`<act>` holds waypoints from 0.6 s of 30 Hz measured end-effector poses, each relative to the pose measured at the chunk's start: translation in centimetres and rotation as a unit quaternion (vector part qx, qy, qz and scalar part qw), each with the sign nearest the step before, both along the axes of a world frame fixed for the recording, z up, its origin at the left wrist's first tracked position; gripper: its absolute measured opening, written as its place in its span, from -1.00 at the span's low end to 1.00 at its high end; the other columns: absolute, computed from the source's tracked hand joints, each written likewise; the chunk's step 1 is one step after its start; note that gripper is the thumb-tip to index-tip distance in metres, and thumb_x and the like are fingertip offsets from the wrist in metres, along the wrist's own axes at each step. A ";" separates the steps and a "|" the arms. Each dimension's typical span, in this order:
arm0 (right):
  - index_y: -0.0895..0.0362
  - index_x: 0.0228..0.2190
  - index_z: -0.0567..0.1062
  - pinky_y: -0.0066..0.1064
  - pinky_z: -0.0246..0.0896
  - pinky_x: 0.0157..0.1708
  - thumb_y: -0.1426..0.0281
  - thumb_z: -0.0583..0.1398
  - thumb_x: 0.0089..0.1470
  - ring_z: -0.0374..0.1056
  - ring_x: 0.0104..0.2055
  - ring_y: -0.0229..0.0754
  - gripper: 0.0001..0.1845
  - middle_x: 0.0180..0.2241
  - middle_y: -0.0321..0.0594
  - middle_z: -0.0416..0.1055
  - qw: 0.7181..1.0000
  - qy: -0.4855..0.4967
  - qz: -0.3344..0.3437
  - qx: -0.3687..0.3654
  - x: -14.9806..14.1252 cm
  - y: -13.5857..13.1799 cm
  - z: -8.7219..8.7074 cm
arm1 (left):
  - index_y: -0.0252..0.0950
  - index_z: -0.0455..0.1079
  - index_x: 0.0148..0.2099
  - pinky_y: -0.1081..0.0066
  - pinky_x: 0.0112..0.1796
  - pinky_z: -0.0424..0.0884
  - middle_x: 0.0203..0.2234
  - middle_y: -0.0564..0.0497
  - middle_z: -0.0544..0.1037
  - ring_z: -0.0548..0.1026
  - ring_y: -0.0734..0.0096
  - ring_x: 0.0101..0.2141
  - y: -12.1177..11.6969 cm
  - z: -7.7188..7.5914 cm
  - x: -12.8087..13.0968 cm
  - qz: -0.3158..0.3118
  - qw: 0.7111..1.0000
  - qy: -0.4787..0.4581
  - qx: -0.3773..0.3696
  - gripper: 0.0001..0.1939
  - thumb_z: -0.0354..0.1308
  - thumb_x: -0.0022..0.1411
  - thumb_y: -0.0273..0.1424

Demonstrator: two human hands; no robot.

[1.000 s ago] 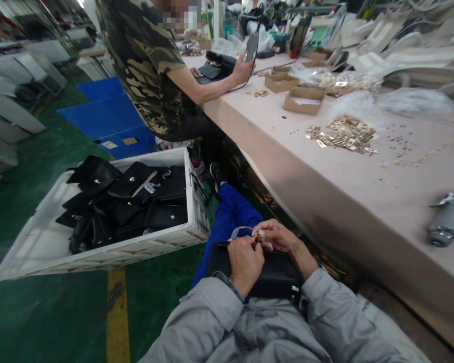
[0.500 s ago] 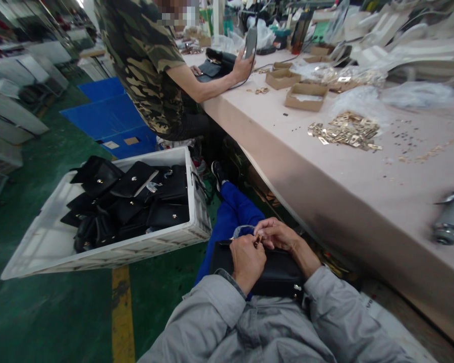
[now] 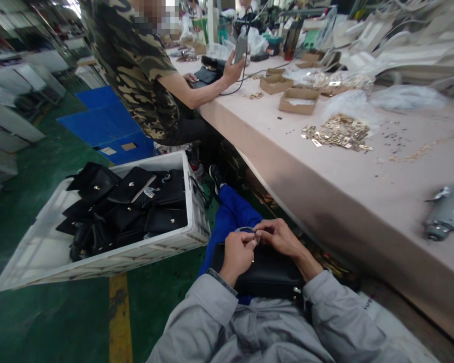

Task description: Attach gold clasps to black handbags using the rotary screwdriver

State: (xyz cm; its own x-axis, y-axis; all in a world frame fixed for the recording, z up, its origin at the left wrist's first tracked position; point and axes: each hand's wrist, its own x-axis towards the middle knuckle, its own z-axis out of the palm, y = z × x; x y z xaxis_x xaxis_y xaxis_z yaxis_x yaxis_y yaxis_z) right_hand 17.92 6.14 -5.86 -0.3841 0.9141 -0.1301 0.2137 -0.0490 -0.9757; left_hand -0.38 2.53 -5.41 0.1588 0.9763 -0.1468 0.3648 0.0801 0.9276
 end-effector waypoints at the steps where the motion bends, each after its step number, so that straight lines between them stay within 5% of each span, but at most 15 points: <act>1: 0.21 -0.25 0.68 -0.46 0.22 -0.44 0.25 0.30 0.12 0.35 -0.46 -0.24 -0.72 -0.45 -0.20 0.52 1.000 0.004 0.003 -0.001 0.0 0.0 -0.1 | -0.29 0.69 -0.23 0.38 -0.22 0.46 -0.35 -0.04 0.73 0.64 0.26 -0.31 0.6 -0.1 -0.7 -0.019 1.000 -0.017 -0.017 -0.79 0.20 0.18 -0.51; 10: 0.17 -0.27 0.70 -0.46 0.19 -0.40 0.28 0.27 0.17 0.32 -0.43 -0.25 -0.76 -0.40 -0.22 0.51 0.998 0.000 0.016 0.054 -0.3 -0.2 0.4 | -0.43 0.68 -0.32 0.40 -0.32 0.46 -0.44 -0.12 0.70 0.58 0.32 -0.43 5.2 -0.9 -3.9 -0.152 0.977 -0.110 -0.104 -0.79 0.40 -0.08 -0.44; 14: 0.17 -0.29 0.69 -0.46 0.20 -0.37 0.31 0.28 0.17 0.34 -0.40 -0.25 -0.78 -0.39 -0.21 0.49 0.996 0.000 0.002 0.086 -0.4 -0.1 0.4 | -0.42 0.69 -0.22 0.34 -0.25 0.49 -0.36 -0.18 0.72 0.61 0.26 -0.37 4.5 -2.0 -3.9 -0.143 0.970 -0.154 -0.124 -0.62 0.47 -0.04 -0.25; 18: 0.18 -0.31 0.70 -0.46 0.21 -0.41 0.32 0.28 0.15 0.33 -0.45 -0.28 -0.79 -0.40 -0.21 0.49 0.997 -0.006 -0.002 0.072 -0.6 -0.1 0.3 | -0.40 0.68 -0.35 0.40 -0.33 0.42 -0.47 -0.09 0.69 0.55 0.34 -0.45 3.3 -2.8 -3.0 -0.083 0.979 -0.151 -0.112 -0.76 0.48 -0.07 -0.33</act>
State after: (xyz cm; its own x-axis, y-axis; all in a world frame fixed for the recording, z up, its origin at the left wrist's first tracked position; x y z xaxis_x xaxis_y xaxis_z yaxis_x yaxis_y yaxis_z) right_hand 17.28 6.06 -5.52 -0.3804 0.9248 -0.0023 0.2259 0.0905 -0.9699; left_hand -3.42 5.82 -8.16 0.3818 0.8819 -0.2764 0.1024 0.2569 0.9610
